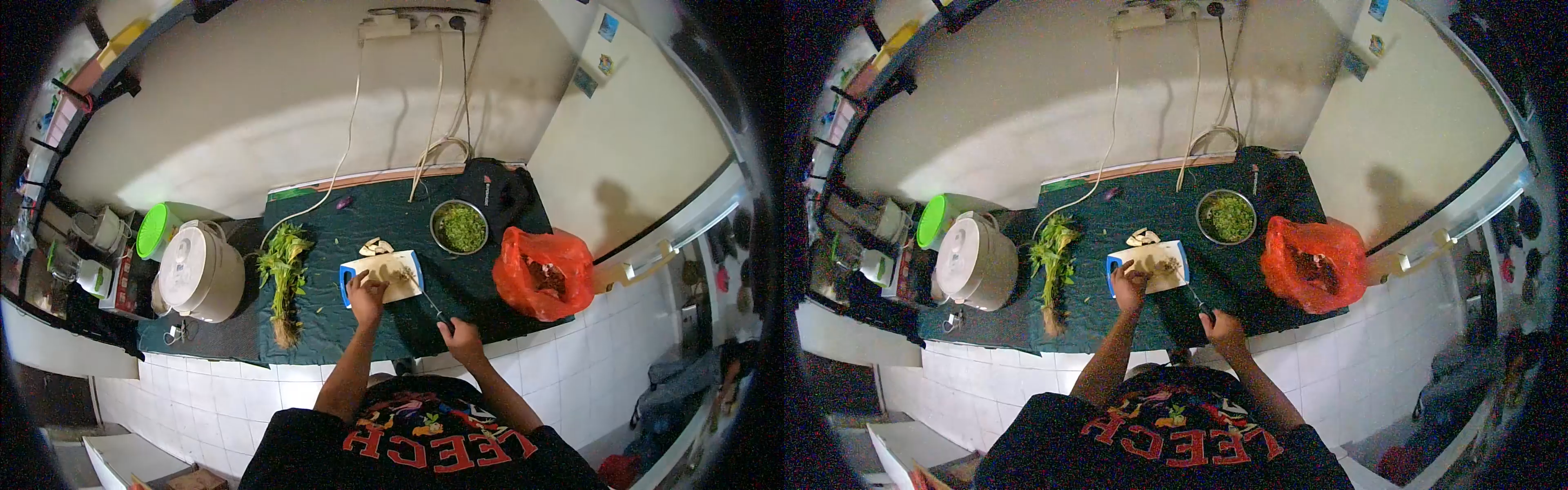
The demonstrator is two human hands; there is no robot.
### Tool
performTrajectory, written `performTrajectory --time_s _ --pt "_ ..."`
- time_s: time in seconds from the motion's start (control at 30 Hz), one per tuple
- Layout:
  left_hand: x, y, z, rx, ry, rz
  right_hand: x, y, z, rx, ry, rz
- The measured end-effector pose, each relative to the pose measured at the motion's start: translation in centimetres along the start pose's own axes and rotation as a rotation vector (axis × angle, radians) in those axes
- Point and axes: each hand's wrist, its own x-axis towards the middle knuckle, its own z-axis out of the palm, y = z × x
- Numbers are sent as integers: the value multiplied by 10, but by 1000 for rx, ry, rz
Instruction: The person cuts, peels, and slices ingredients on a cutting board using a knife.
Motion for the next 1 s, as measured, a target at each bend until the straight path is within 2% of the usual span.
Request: performTrajectory --time_s 0.07,0.1,0.13,0.17,0.2,0.23,0.27,0.33,0.37,0.47,0.53,0.57,0.63,0.67,0.73,0.77,0.8,0.83,0.87,0.93,1.0 --pt "2 -5 -18 131 -10 -116 3 -16 -3 -49 -31 -59" --pt "4 -16 -25 265 -14 -76 3 -17 -2 -46 -30 -63" --pt "3 -21 -26 269 -11 -74 3 -18 -1 -50 -151 -22" --pt "1 -27 -28 357 -28 -264 3 -19 1 -52 -273 19" --pt "2 -28 -32 442 -44 -455 0 -17 3 -47 -272 15" --pt "2 -39 -33 482 -126 -469 -3 -11 6 -58 -268 -16" --pt "2 -49 -31 483 -123 -470 -5 -5 8 -72 -265 -47" --pt "-1 -79 -17 443 -280 -399 -9 -3 3 -78 -239 -32" --pt "-2 -89 -12 443 -281 -401 -11 -2 0 -82 -214 -14" --pt "-1 -84 -17 452 -342 -424 -11 6 -9 -52 -249 -4" --pt "4 -52 -39 191 -325 -531 -14 6 -14 -41 -227 -11" --pt "4 -54 -35 190 -326 -524 -14 8 -15 -76 -243 -43" --pt "-7 -65 -29 299 -247 -291 -17 12 -13 -108 -257 -63" --pt "-13 -69 -27 300 -255 -286 -18 13 -8 -112 -275 -94" --pt "-26 -72 -26 205 -121 -188 -26 11 -1 -115 -291 -120" --pt "-34 -72 -24 204 -121 -185 -31 8 4 -98 -262 -125" --pt "-39 -70 -23 -299 -168 -420 -30 5 6 -82 -231 -132" --pt "-40 -69 -21 -808 -210 -641 -26 1 3 -63 -349 -87" --pt "-43 -68 -21 -809 -212 -635 -24 2 6 -61 -344 -88" --pt "-43 -28 -41 -1026 -165 -736 -23 10 13 -83 -345 -91" --pt "-49 -28 -43 -827 -184 -525 -18 1 -3 -92 -301 -133"
